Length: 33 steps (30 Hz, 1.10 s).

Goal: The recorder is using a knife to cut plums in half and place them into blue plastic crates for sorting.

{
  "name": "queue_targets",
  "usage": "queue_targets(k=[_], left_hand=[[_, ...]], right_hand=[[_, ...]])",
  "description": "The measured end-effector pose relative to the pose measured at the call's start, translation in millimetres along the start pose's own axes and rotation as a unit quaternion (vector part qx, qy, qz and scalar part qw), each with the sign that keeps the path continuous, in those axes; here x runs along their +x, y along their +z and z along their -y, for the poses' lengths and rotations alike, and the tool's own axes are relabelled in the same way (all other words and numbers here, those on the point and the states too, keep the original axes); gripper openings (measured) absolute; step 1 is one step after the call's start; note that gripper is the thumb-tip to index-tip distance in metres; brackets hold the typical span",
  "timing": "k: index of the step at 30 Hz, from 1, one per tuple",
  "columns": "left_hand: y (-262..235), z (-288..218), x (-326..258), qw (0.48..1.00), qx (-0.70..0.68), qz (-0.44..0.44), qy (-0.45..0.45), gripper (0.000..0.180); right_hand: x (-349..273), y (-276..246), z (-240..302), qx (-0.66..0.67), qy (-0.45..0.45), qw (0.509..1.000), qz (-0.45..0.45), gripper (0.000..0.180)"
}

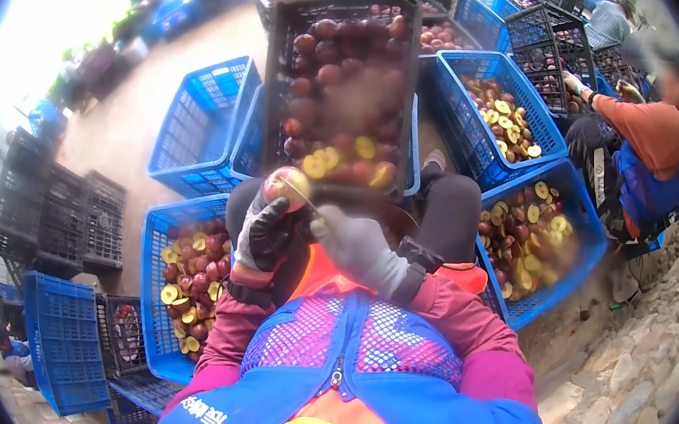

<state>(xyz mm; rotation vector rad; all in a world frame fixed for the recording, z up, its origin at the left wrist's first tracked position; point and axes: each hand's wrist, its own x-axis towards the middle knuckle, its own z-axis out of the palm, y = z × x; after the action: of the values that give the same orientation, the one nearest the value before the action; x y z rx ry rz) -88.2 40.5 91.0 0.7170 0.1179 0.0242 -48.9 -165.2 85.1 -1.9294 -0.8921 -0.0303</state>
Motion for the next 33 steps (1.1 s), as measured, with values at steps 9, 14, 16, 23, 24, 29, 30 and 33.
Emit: queue_targets(k=[9, 14, 16, 23, 24, 29, 30, 33], left_hand=[[1, 18, 9, 0.994, 0.105, 0.007, 0.009, 0.048], [-6, 32, 21, 0.995, -0.097, 0.013, -0.028, 0.052], [-24, 37, 32, 0.984, -0.165, 0.029, -0.055, 0.060], [-24, 44, 42, 0.961, 0.239, -0.072, 0.122, 0.054], [-23, 46, 41, 0.939, 0.305, -0.062, 0.143, 0.053], [-52, 55, 47, 0.990, 0.125, -0.067, -0.003, 0.053], [-62, 60, 52, 0.992, 0.096, -0.074, -0.034, 0.051], [-128, 77, 56, 0.982, 0.171, -0.079, -0.030, 0.049]], right_hand=[[-6, 2, -21, -0.077, 0.025, 0.996, 0.024, 0.018], [-7, 23, -25, -0.178, 0.017, 0.984, 0.004, 0.018], [-9, 28, -28, -0.210, 0.007, 0.978, 0.000, 0.018], [-6, 22, -33, -0.224, 0.025, 0.974, 0.035, 0.022], [-6, 22, -34, -0.224, 0.023, 0.974, 0.037, 0.023], [-7, 13, -38, -0.264, 0.003, 0.963, 0.048, 0.037], [-11, 10, -42, -0.270, -0.005, 0.962, 0.043, 0.044], [-16, 11, -60, -0.261, -0.050, 0.963, 0.039, 0.060]])
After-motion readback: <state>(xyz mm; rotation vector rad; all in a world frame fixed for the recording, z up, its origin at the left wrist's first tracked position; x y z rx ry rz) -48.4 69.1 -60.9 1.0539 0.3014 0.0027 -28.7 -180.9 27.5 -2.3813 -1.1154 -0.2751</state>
